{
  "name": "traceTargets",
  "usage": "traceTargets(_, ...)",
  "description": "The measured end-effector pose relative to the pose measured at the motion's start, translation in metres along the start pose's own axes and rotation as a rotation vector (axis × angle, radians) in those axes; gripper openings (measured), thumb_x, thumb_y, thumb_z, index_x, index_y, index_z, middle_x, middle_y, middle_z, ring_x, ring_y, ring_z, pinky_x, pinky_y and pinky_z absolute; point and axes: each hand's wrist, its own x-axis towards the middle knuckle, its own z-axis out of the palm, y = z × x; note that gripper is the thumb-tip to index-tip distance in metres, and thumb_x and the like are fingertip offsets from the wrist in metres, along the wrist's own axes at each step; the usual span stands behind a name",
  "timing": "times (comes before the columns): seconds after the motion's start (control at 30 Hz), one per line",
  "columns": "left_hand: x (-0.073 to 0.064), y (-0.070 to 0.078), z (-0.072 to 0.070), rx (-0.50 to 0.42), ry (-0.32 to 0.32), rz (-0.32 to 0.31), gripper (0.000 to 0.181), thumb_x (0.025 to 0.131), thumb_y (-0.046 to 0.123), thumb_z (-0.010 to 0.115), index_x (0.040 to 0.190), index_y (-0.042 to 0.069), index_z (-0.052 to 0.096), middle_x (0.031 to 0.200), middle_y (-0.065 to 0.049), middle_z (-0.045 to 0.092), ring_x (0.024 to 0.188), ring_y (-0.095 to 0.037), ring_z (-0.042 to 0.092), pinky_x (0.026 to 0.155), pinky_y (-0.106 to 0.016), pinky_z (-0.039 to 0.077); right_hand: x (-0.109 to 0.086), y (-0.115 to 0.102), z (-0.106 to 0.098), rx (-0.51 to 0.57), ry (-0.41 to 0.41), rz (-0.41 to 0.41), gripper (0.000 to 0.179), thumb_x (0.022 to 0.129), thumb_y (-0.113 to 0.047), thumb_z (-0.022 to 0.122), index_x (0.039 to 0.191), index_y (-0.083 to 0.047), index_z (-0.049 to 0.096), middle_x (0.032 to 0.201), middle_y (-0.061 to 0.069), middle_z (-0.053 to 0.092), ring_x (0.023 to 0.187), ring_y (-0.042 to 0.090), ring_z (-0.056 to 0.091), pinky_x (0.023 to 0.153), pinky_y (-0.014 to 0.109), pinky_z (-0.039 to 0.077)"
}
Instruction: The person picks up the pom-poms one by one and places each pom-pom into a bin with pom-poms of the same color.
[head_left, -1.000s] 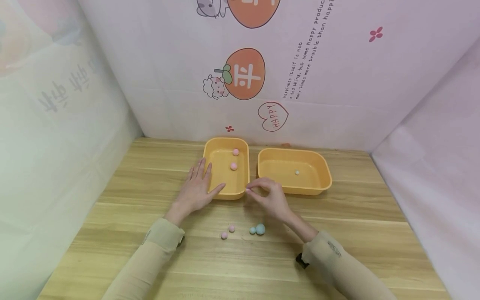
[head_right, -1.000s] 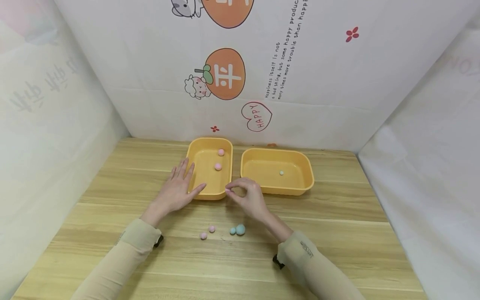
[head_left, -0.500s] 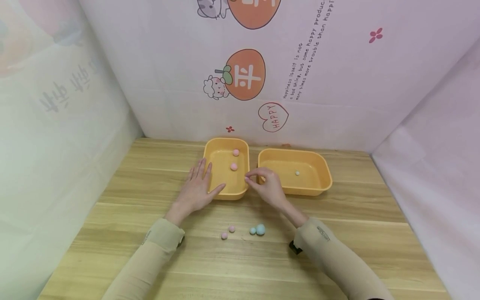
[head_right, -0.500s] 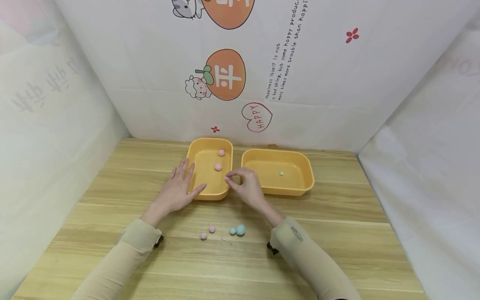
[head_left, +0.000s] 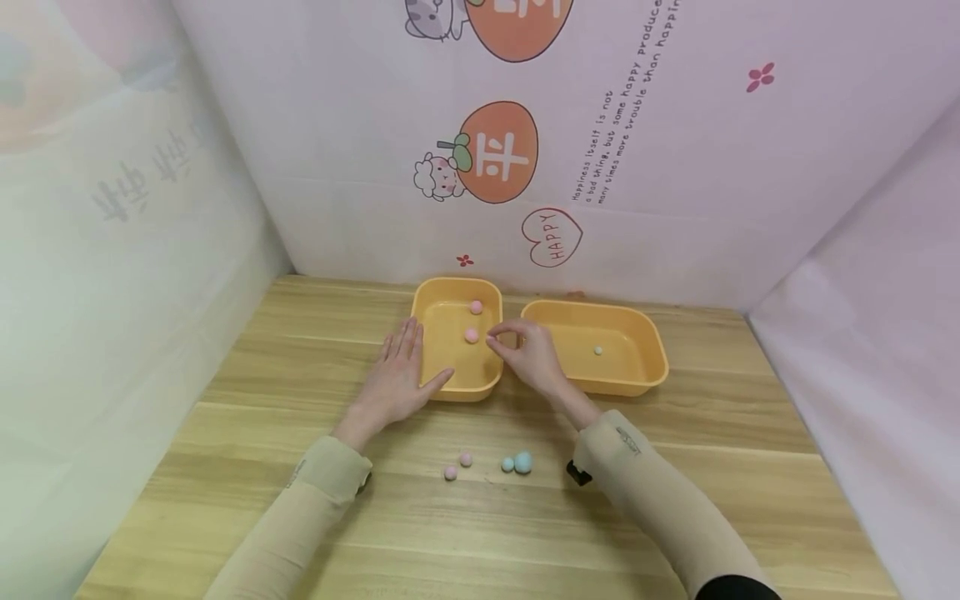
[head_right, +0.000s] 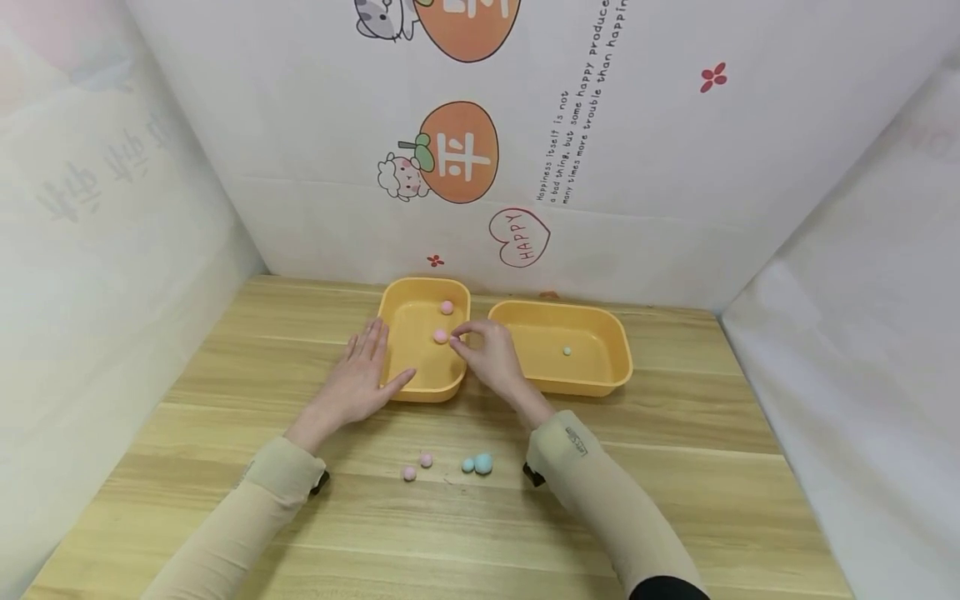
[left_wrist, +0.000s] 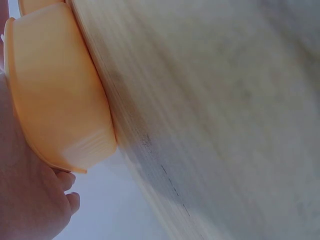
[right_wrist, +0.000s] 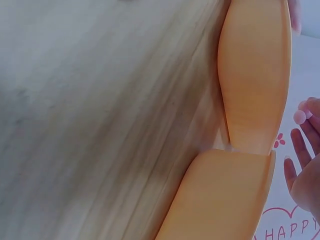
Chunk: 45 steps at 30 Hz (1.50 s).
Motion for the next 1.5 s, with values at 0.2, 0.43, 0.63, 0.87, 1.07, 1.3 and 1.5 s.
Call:
traceTargets(0.2,0.0,-0.002,-0.001,-0.018,-0.008,-0.001,0.106,0.109,0.074,0.039,0.175,-0.002,0.002,0.186,-0.021,-0.001,0.175,-0.04,0.006,0.143,-0.057,0.008,0.017,-0.004,0.007,0.015,-0.018,0.083,0.015,0.099,-0.013,0.082,0.109,-0.001,0.084,0.11,0.021,0.081,0.092,0.038,0.065,0.081,0.04,0.051)
traceTargets(0.43,0.0,-0.002,0.001,-0.015,0.004,0.004,0.103,0.11,0.072,0.04,0.175,-0.003,0.01,0.186,-0.022,0.002,0.174,-0.041,0.008,0.142,-0.058,0.009,0.029,-0.004,0.013,0.015,-0.027,0.15,0.019,0.101,-0.016,0.08,0.113,-0.002,0.083,0.078,0.01,0.056,0.058,0.012,0.029,0.055,0.023,0.028)
traceTargets(0.63,0.0,-0.003,0.001,-0.001,0.011,0.01,0.102,0.11,0.072,0.04,0.174,-0.004,0.013,0.185,-0.023,0.002,0.174,-0.042,0.01,0.142,-0.058,0.01,0.037,0.017,0.024,-0.014,-0.003,0.103,0.022,0.102,-0.021,0.079,0.113,-0.002,0.084,0.073,0.005,0.051,0.056,0.009,0.029,0.054,0.025,0.028)
traceTargets(0.87,0.001,-0.003,0.003,-0.001,0.007,0.011,0.103,0.11,0.072,0.04,0.174,-0.003,0.013,0.185,-0.023,0.001,0.174,-0.042,0.008,0.142,-0.059,0.01,0.043,0.029,0.037,-0.034,0.048,0.04,0.019,0.1,-0.017,0.081,0.11,-0.002,0.085,0.096,0.017,0.08,0.073,0.023,0.054,0.071,0.028,0.046)
traceTargets(1.07,0.0,-0.003,0.002,-0.012,0.005,0.01,0.103,0.11,0.073,0.038,0.175,-0.002,0.011,0.185,-0.022,0.0,0.174,-0.042,0.007,0.142,-0.059,0.009,0.044,0.034,0.04,-0.009,0.041,0.074,0.021,0.1,-0.016,0.08,0.113,0.0,0.085,0.117,0.017,0.083,0.107,0.035,0.075,0.097,0.043,0.061)
traceTargets(1.3,0.001,-0.002,0.003,-0.019,0.006,0.013,0.103,0.11,0.073,0.037,0.175,-0.002,0.012,0.185,-0.022,0.0,0.174,-0.041,0.008,0.142,-0.058,0.009,0.037,0.009,0.031,-0.047,-0.007,0.186,0.022,0.101,-0.008,0.076,0.12,0.004,0.081,0.126,0.023,0.079,0.117,0.042,0.069,0.106,0.052,0.056)
traceTargets(1.5,0.0,-0.003,0.001,-0.015,0.008,0.016,0.102,0.11,0.072,0.039,0.175,-0.002,0.01,0.185,-0.022,-0.001,0.174,-0.042,0.006,0.142,-0.059,0.009,0.03,0.005,0.027,-0.017,0.011,0.145,0.023,0.1,-0.01,0.078,0.118,0.003,0.082,0.125,0.023,0.08,0.125,0.042,0.07,0.114,0.055,0.054)
